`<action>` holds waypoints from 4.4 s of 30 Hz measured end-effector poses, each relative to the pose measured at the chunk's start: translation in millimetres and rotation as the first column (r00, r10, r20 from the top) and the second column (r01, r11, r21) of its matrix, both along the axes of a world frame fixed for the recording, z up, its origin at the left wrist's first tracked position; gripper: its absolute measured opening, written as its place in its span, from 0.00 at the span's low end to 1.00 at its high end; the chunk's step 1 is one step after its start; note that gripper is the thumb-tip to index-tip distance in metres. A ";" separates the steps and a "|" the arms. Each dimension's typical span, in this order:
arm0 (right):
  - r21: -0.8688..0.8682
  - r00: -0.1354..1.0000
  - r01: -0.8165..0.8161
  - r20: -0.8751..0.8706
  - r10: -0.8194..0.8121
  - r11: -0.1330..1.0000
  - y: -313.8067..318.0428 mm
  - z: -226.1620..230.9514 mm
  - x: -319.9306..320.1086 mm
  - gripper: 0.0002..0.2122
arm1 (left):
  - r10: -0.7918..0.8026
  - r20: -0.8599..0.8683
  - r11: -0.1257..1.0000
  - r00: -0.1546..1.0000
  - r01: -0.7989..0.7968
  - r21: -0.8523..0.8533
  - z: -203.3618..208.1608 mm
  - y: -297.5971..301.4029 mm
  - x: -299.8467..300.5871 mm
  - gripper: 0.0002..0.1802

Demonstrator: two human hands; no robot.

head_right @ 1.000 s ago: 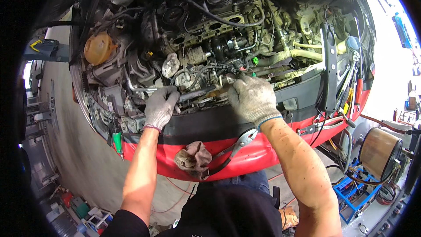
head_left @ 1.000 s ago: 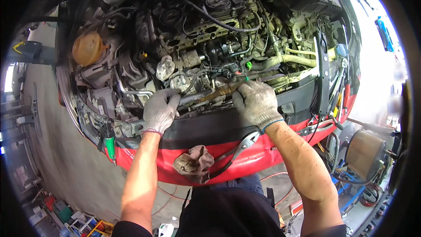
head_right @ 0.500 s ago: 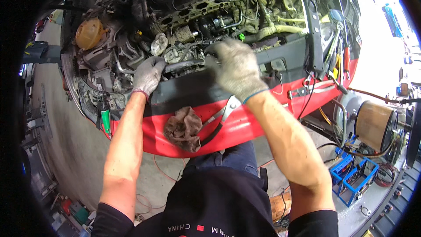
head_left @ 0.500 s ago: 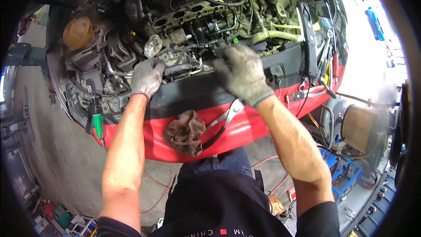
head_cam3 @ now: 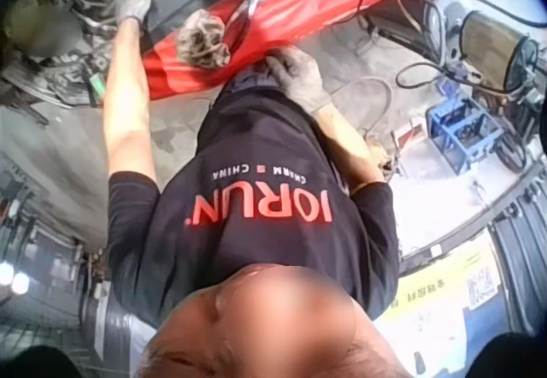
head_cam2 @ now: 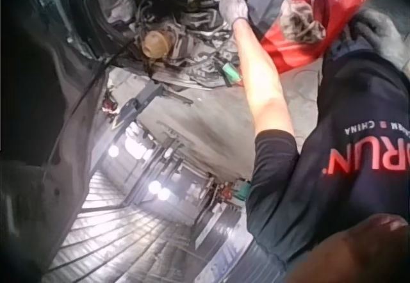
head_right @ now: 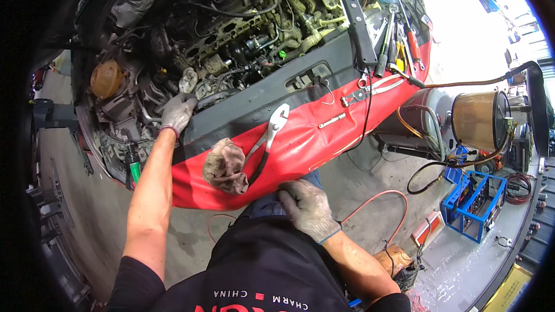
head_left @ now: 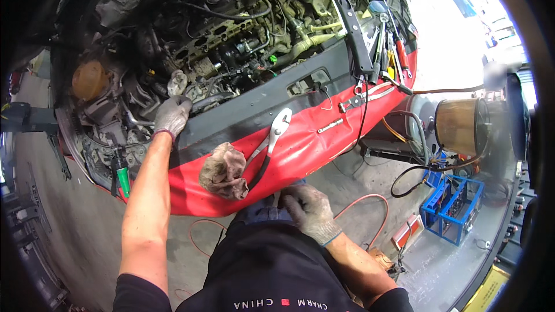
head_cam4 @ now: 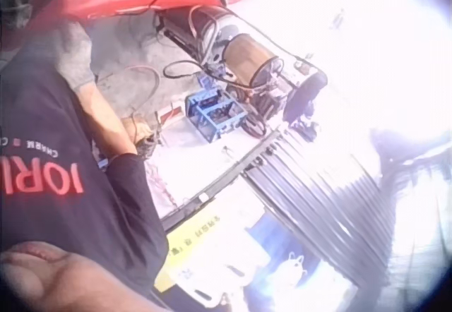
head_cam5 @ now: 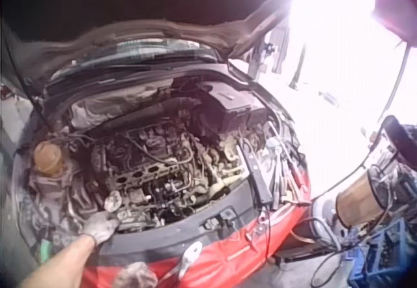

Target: The person works inside a car engine bay, using a handheld inspection light to illuminate components while manipulating hoses, connectors, and engine parts with gloved hands. The person moves the light and hands repeatedly to access different areas of the engine.

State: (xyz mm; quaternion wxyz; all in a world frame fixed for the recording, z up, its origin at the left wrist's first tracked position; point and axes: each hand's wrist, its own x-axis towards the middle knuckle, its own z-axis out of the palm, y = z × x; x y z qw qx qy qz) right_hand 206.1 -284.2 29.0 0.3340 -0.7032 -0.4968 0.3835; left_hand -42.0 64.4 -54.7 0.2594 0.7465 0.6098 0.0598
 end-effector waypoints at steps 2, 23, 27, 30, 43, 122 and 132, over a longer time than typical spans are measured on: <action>-0.095 0.997 0.074 0.009 -0.074 0.993 -7.9 -3.0 2.9 0.10 | 0.021 0.002 1.000 1.000 -0.021 0.006 -2.7 2.2 -2.3 0.24; 0.128 0.964 0.003 -0.263 0.031 0.992 102.8 11.3 48.3 0.12 | 0.293 0.600 0.937 0.744 -0.100 -0.334 87.5 -124.9 1.9 0.20; 0.156 0.957 0.051 -0.291 -0.004 0.986 113.8 7.2 79.2 0.11 | 0.266 0.623 0.945 0.735 -0.072 -0.319 127.0 -42.3 68.0 0.24; 0.153 0.950 0.028 -0.311 0.021 0.988 134.1 7.4 106.2 0.11 | 0.315 0.401 0.896 0.860 -0.129 -0.425 75.6 44.2 122.7 0.29; 0.206 0.902 -0.056 -0.410 0.138 0.977 193.4 -44.6 182.1 0.13 | 0.199 -0.191 0.972 0.961 -0.218 -0.085 -147.6 211.8 301.1 0.25; 0.350 0.951 -0.074 -0.258 0.172 0.934 190.6 -78.8 179.5 0.14 | -0.182 -0.505 0.982 0.844 0.129 -0.139 -134.5 242.9 317.3 0.36; 0.355 0.956 -0.031 -0.261 0.132 0.934 188.2 -77.8 180.5 0.15 | -0.290 -0.487 0.951 0.824 0.303 -0.053 -167.8 264.0 296.0 0.19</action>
